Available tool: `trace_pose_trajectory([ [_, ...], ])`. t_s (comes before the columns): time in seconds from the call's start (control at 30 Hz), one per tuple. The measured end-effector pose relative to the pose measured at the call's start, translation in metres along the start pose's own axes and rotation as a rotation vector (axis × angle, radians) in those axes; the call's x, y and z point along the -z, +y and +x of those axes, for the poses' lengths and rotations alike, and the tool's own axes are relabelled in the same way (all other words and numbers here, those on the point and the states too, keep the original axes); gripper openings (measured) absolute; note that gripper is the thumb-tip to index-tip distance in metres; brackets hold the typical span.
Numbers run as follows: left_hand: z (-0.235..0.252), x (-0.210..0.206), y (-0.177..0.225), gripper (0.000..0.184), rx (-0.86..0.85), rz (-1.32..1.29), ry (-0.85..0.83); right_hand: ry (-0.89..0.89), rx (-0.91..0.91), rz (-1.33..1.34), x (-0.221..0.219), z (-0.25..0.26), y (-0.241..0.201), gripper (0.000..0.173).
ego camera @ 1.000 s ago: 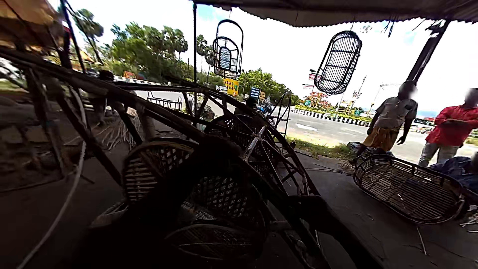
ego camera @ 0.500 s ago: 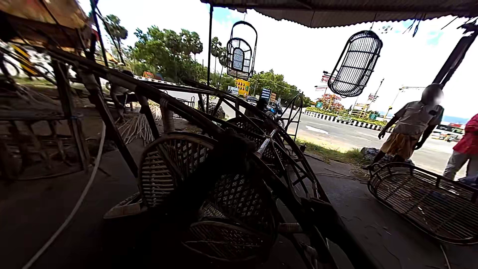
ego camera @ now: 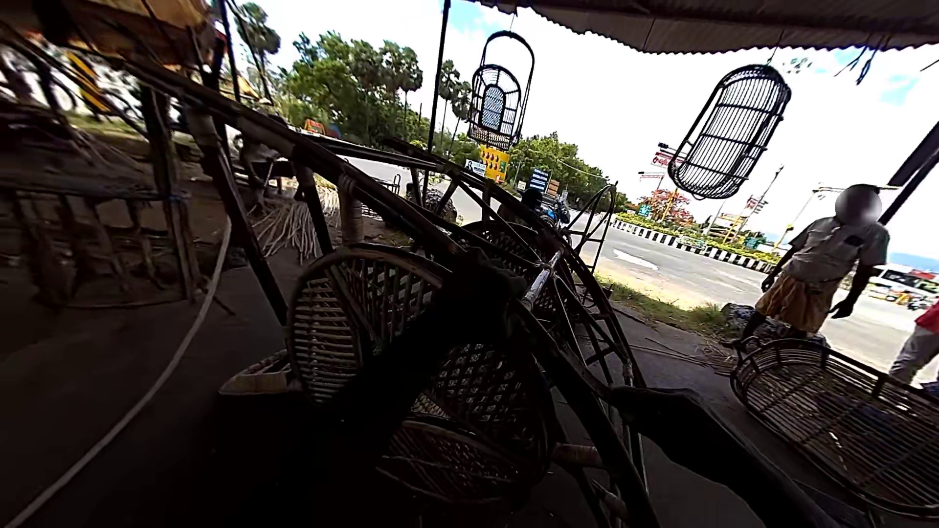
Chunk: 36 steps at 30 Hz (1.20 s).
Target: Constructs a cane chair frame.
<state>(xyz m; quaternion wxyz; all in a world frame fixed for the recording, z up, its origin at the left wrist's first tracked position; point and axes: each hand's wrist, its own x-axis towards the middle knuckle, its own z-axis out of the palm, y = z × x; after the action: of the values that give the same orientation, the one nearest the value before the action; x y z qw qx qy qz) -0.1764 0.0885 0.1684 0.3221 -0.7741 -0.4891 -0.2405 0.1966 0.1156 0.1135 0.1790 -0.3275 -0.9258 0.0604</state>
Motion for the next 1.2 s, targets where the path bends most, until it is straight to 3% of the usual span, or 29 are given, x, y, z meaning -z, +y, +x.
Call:
trace_pose_trajectory([
  [0.13, -0.002, 0.003, 0.004, 0.029, 0.022, -0.005, -0.028, 0.127, 0.002, 0.207, -0.040, 0.000, 0.020, 0.040],
  [0.37, -0.007, 0.003, 0.006, 0.026, 0.015, -0.038, -0.010, 0.384, -0.067, 0.402, -0.080, 0.002, -0.008, 0.038],
  [0.5, -0.010, 0.001, 0.007, 0.028, 0.006, -0.041, 0.020, 0.400, -0.033, 0.220, -0.077, -0.015, -0.012, 0.047],
  [0.67, -0.013, 0.007, 0.007, 0.025, 0.004, -0.028, 0.008, 0.375, -0.113, -0.147, -0.049, -0.042, -0.039, 0.041],
  [0.8, -0.018, 0.008, 0.011, 0.020, 0.005, -0.031, 0.021, 0.244, -0.170, -0.180, -0.029, -0.057, -0.058, 0.043],
  [1.2, -0.043, 0.025, 0.030, 0.028, 0.034, -0.016, 0.025, 0.184, -0.116, -0.302, -0.015, -0.060, -0.062, 0.045],
])
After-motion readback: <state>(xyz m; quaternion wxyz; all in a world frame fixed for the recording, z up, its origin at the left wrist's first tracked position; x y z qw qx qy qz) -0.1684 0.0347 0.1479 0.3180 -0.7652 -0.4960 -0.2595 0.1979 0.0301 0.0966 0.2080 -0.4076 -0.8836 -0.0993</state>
